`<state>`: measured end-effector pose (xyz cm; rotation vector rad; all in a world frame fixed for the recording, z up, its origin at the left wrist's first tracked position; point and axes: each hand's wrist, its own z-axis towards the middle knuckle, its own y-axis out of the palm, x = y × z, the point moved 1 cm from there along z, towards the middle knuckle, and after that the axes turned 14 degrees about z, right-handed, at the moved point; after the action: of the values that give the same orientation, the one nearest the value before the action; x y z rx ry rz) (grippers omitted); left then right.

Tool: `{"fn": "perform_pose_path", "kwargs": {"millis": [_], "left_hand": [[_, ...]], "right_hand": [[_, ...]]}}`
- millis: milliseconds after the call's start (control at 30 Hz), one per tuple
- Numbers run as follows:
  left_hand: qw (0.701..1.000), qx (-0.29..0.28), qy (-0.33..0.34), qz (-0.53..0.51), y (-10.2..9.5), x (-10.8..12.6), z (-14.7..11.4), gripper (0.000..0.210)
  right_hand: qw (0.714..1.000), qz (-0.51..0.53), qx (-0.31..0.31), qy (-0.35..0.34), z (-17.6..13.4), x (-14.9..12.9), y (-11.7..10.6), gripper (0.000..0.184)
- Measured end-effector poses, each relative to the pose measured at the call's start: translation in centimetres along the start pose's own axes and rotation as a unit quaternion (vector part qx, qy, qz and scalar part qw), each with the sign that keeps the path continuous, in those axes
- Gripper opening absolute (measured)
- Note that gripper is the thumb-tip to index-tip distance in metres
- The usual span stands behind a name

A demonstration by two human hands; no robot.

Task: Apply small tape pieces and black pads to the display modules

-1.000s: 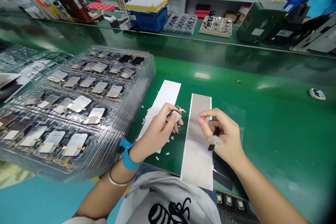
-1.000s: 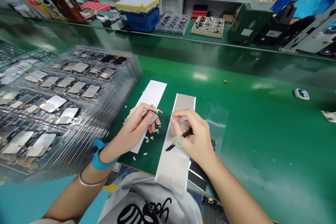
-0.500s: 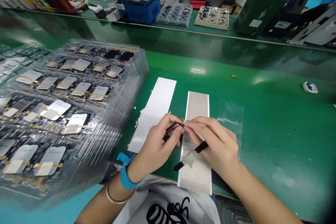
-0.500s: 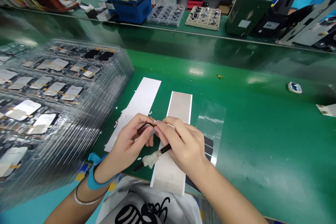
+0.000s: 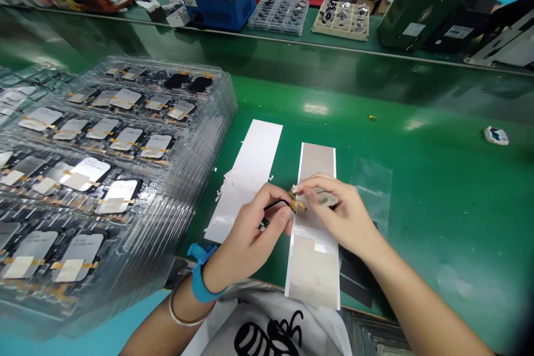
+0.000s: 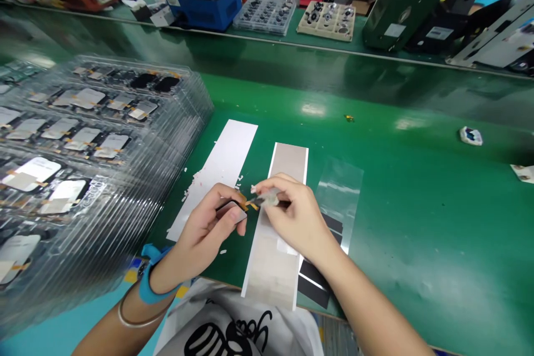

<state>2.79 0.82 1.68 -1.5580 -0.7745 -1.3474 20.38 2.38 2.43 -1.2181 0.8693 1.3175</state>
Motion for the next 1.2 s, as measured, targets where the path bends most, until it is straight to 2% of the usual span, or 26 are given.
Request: {"fn": "perform_pose_path", "kwargs": {"millis": [67,133,267,533,700,800,1000,1200], "left_hand": [[0.999,-0.019,-0.024,-0.035,0.0,-0.1,-0.1,0.013],[0.997,-0.028,-0.045,-0.054,0.0,-0.2,-0.2,0.015],[0.997,-0.018,-0.06,-0.047,0.0,-0.3,-0.2,0.019],[0.999,-0.019,-0.045,-0.009,0.0,-0.3,0.1,0.016],[0.999,-0.032,-0.044,-0.003,0.1,-0.3,0.1,0.018],[0.998,-0.04,-0.042,-0.007,0.2,-0.2,0.1,0.016],[0.996,-0.057,-0.039,-0.059,0.3,-0.5,0.0,0.013],[0.997,-0.055,-0.024,-0.041,0.4,-0.5,0.1,0.01]], "right_hand": [[0.995,0.072,-0.041,0.056,0.5,0.4,-0.3,0.015],[0.99,0.106,-0.044,0.085,0.8,0.8,-0.4,0.015],[0.987,0.125,-0.016,0.096,0.8,1.2,-0.2,0.03],[0.965,0.218,-0.074,0.128,0.2,0.8,0.3,0.03],[0.952,0.265,-0.066,0.142,-0.1,0.6,0.4,0.023],[0.958,0.245,-0.055,0.139,-0.3,0.5,0.5,0.021],[0.982,0.17,0.004,0.086,-1.1,0.4,0.9,0.014],[0.992,0.117,0.013,0.034,-1.4,-0.1,0.9,0.012]]}}
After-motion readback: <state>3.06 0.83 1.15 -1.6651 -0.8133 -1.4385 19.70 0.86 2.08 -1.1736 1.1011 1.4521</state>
